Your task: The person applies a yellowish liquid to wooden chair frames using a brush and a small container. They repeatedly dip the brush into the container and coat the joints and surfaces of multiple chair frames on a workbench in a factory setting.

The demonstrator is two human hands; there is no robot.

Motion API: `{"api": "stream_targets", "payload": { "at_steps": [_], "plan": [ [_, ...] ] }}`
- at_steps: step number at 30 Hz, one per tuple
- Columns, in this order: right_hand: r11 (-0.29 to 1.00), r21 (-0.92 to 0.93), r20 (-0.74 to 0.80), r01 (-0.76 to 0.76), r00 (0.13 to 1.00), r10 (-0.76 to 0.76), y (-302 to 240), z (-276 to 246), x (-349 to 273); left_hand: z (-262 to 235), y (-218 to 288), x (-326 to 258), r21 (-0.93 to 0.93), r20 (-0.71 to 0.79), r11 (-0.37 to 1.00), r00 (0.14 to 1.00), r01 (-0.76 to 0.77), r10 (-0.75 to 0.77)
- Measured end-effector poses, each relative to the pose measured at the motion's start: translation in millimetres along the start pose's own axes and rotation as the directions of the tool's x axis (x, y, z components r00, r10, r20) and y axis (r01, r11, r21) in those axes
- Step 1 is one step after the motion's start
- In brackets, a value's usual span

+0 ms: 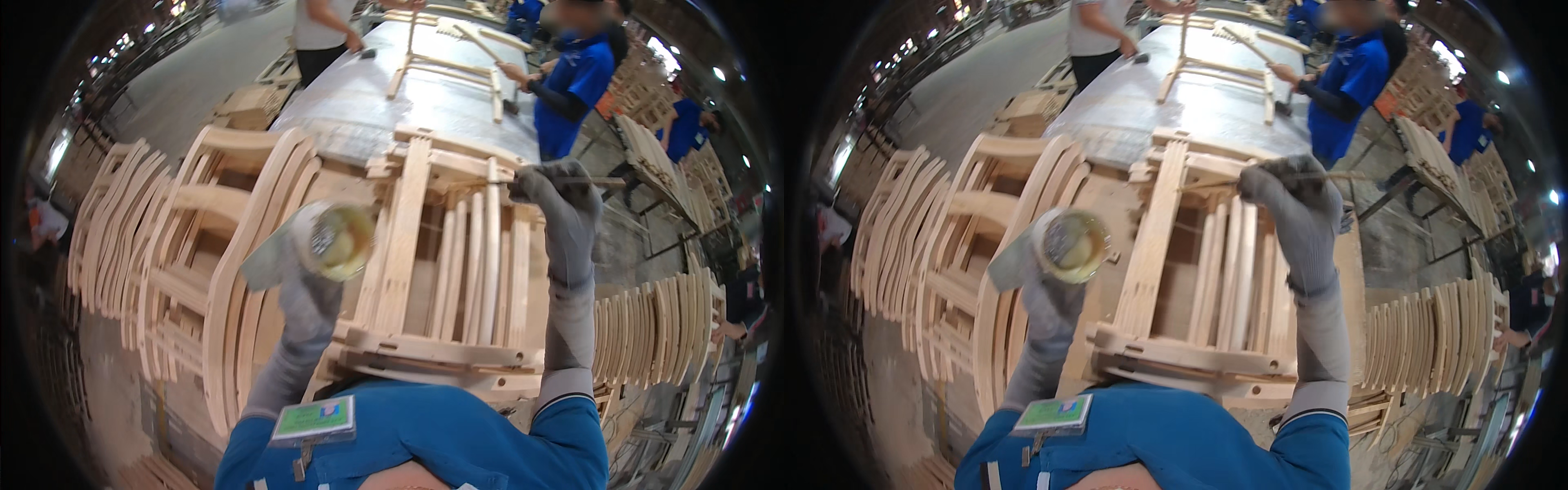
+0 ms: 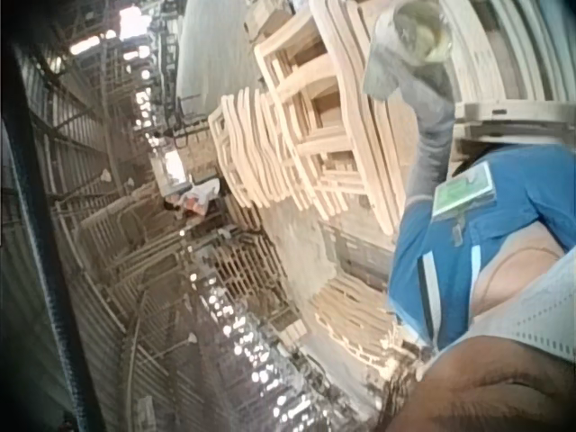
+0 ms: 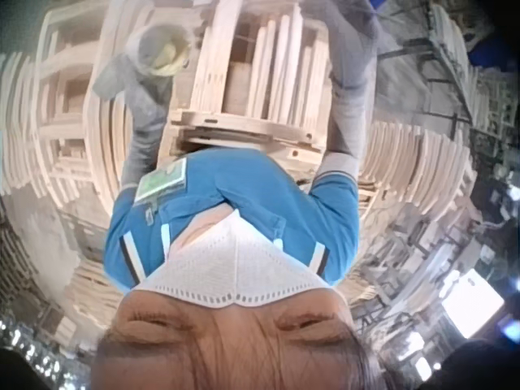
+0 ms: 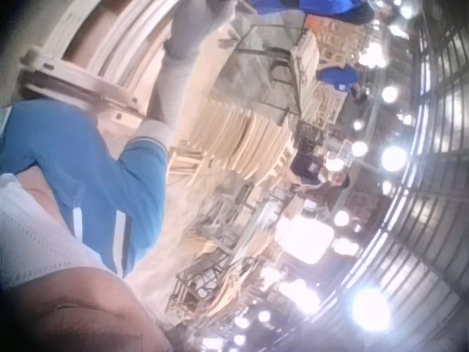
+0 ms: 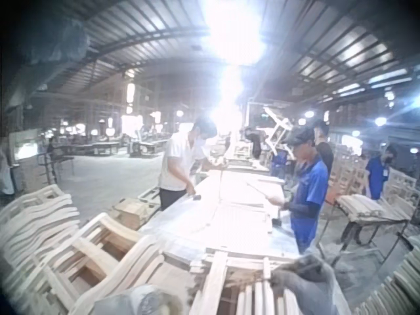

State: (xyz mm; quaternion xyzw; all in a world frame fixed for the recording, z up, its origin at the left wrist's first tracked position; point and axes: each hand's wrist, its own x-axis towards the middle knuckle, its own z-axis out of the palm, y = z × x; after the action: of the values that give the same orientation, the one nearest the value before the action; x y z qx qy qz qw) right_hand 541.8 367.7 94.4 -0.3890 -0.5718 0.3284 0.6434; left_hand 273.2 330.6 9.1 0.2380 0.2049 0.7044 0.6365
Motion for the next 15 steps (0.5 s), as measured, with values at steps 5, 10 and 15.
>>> {"api": "stream_targets", "payload": {
  "at_steps": [5, 10, 15],
  "plan": [
    [0.968, 0.181, 0.174, 0.175, 0.963, -0.207, -12.6, 56.5, -75.0, -21.7, -9.9, -28.0, 0.790, 0.439, 0.299, 0.835, -0.535, 0.333],
    [0.982, 0.063, 0.239, 0.176, 0.953, -0.185, -19.9, 65.8, -105.4, -0.7, 3.2, -39.9, -0.013, 0.080, 1.000, 0.997, -0.014, 0.015],
    [0.979, 0.089, 0.189, 0.182, 0.962, -0.196, -23.1, 71.6, -113.1, 3.4, 9.4, -51.5, 0.014, 0.165, 0.999, 0.986, -0.039, 0.037]
  ]
}}
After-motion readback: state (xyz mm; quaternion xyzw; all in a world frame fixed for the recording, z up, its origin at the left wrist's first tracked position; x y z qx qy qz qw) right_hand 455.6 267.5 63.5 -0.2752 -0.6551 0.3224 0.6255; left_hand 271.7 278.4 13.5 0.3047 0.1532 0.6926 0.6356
